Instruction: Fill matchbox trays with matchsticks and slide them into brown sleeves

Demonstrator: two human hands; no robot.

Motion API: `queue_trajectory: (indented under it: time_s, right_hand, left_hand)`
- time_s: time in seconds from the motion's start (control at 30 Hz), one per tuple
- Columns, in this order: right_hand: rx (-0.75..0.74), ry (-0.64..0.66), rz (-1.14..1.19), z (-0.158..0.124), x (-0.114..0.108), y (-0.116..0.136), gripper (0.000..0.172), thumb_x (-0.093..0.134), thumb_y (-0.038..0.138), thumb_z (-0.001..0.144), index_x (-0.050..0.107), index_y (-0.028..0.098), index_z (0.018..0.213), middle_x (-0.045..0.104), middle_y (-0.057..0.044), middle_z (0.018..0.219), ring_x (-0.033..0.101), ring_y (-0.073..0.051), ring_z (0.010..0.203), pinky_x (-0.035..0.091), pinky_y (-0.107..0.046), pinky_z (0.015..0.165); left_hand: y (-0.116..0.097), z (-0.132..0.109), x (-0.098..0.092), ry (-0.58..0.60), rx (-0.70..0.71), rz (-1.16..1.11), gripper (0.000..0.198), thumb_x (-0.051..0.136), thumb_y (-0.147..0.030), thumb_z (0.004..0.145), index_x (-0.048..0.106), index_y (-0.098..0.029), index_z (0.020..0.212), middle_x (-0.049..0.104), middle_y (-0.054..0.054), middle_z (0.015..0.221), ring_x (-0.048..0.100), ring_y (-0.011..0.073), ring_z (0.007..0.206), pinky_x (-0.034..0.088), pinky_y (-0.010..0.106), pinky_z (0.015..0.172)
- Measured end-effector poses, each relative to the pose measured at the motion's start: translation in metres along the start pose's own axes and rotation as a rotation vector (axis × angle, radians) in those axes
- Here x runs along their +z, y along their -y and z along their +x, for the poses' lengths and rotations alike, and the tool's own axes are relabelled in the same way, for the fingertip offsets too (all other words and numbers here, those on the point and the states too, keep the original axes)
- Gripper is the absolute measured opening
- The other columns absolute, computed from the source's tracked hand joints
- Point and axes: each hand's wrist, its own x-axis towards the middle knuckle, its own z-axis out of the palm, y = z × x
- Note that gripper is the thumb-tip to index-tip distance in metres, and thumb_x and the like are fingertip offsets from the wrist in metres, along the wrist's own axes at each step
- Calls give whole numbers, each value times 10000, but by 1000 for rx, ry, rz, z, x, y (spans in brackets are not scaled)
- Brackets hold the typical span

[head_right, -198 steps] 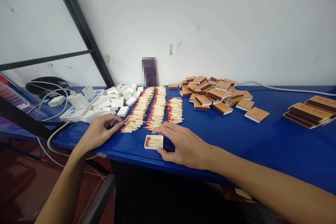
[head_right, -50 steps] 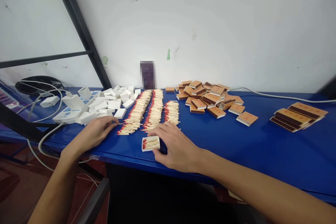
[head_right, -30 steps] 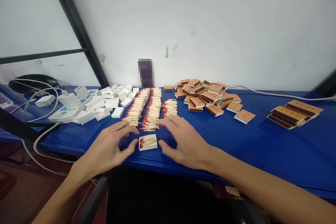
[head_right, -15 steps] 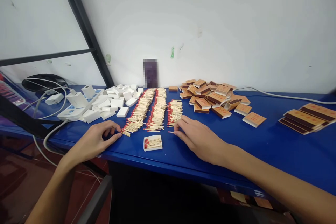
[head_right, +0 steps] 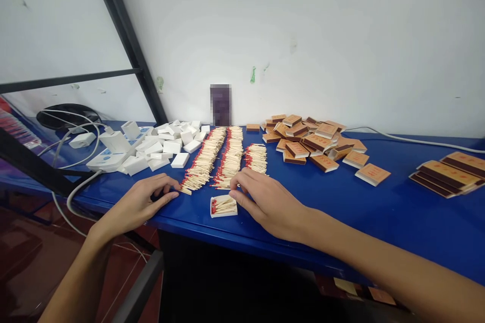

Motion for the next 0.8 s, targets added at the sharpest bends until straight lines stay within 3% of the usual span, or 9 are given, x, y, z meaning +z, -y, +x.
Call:
queue_trajectory:
  time_s: [0.23, 0.47, 0.67, 0.8]
  right_hand:
    - [-151, 53, -25, -7, 2, 0, 172, 552, 284, 948, 584, 229, 1108, 605, -108, 1204, 576, -254, 1095, 492, -433, 919]
    - [-174, 71, -5, -7, 6, -3, 125, 534, 245, 959, 619, 231, 1049, 652, -84, 1130, 605, -227, 1043, 500, -408, 900]
    - [-153, 78, -27, -9, 11, -3, 140, 509, 251, 974, 628, 232, 1045, 633, -84, 1139, 591, -226, 1045, 486, -415, 915]
    - [-147, 25, -22, -13, 7, -2, 124, 529, 277, 963, 625, 241, 1034, 636, -87, 1166, 597, -231, 1070, 499, -415, 924]
  left_hand:
    - [-1, 1, -3, 51, 18, 26, 271, 428, -381, 1006, 655, -233, 991, 658, 20, 1008, 609, 175, 895, 446, 278, 793]
    - [-9, 2, -1, 64, 87, 24, 261, 377, -344, 1021, 587, -208, 947, 621, 38, 974, 582, 186, 891, 450, 309, 816]
    - [-42, 8, 3, 42, 158, 1, 208, 360, -307, 1036, 530, -210, 963, 588, 41, 996, 548, 192, 945, 431, 328, 859]
    - [-67, 20, 20, 44, 216, 2, 162, 402, -270, 1021, 531, -207, 946, 583, 39, 981, 550, 198, 944, 432, 342, 866]
